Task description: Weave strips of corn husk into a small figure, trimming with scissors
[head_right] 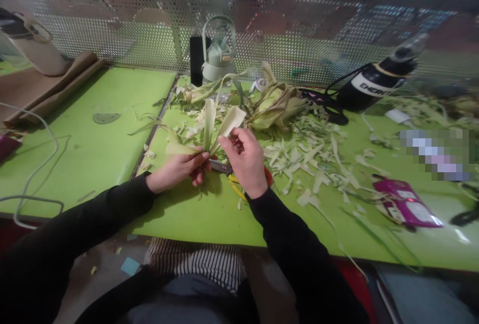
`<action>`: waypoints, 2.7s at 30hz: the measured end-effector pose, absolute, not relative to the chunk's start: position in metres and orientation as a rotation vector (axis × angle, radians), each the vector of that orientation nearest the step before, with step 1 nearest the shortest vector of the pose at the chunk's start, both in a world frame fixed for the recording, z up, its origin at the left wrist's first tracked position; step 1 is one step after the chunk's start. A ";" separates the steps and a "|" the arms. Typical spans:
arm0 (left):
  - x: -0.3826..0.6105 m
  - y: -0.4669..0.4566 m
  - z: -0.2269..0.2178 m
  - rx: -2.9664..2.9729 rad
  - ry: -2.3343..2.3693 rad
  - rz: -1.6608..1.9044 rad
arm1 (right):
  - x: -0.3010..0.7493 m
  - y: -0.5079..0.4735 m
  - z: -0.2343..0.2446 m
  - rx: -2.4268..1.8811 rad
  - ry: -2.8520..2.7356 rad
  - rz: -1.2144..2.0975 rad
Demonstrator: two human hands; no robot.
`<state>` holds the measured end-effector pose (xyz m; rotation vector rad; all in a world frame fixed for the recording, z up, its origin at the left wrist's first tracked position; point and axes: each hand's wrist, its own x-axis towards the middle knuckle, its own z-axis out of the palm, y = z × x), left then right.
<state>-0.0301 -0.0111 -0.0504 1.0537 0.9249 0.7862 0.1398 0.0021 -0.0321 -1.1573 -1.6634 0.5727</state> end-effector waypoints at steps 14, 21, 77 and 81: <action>-0.038 -0.017 -0.044 1.277 0.797 0.738 | 0.143 0.000 -0.029 -0.828 -2.064 -0.517; -0.033 -0.022 -0.042 1.252 0.723 0.939 | 0.138 -0.009 -0.025 -1.292 -1.813 0.165; -0.029 -0.015 -0.040 0.587 0.708 0.939 | 0.133 -0.004 -0.039 -1.160 -1.710 0.628; -0.029 -0.013 -0.042 0.563 0.758 0.958 | 0.135 -0.008 -0.035 -1.105 -1.725 0.349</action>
